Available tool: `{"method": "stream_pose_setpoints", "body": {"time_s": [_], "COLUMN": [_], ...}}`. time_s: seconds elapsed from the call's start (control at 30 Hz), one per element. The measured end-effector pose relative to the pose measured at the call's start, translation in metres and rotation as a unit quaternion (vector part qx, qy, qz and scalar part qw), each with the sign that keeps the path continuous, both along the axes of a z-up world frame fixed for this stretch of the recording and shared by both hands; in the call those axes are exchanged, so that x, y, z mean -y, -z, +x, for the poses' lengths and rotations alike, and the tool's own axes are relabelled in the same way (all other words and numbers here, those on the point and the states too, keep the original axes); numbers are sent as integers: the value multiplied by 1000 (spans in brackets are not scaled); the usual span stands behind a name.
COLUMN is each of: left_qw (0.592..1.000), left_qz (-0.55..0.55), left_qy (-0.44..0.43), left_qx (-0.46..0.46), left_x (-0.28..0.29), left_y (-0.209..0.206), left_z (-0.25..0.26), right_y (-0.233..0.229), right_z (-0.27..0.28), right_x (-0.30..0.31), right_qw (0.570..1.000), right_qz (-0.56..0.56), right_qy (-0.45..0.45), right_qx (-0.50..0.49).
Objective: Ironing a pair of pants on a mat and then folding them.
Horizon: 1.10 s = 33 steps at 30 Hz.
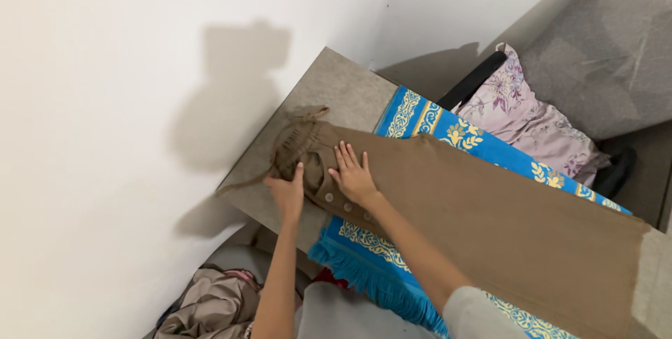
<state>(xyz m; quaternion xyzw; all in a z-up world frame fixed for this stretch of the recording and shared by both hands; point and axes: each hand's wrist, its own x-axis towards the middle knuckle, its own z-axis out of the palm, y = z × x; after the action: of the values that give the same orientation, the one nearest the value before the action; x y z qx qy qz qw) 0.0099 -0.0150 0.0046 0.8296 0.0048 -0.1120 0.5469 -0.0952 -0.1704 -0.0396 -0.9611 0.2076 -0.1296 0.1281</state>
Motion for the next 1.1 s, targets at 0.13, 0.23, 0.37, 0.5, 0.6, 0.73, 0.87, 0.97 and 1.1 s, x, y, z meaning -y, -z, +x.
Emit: {"method": "stream_pose_setpoints", "body": {"time_s": [0.13,0.23,0.37,0.5,0.6,0.73,0.87,0.97,1.1], "left_qw": [995,961,962,950,966,972,969,939,924], "left_qz": [-63,-210,-254,-280,-197,-194,-242,-321,-304], "left_qy": [66,56,-19,-65,-27,6,45,104,205], "left_qx": [-28,-169,-100,-122,-165,-131,8,63,107], "left_x": [4,11,32,49,56,87,126,157,182], "left_y": [21,19,30,10,-79,-96,-104,-119,-156], "left_z": [10,10,3,-13,-41,-65,-111,-163,-235], "right_y": [10,3,-19,-27,-21,-12,-25,-59,-132], "right_z": [6,4,-9,-40,-75,-122,-165,-190,-213], "right_x": [-11,-16,-11,9,33,59,68,68,70], "right_qw": [999,997,985,955,928,902,874,837,734], "right_qz": [27,67,138,179,198,220,287,370,512], "right_qy": [24,39,82,166,227,287,299,257,148], "right_qx": [-13,15,65,169,219,237,255,310,421]}}
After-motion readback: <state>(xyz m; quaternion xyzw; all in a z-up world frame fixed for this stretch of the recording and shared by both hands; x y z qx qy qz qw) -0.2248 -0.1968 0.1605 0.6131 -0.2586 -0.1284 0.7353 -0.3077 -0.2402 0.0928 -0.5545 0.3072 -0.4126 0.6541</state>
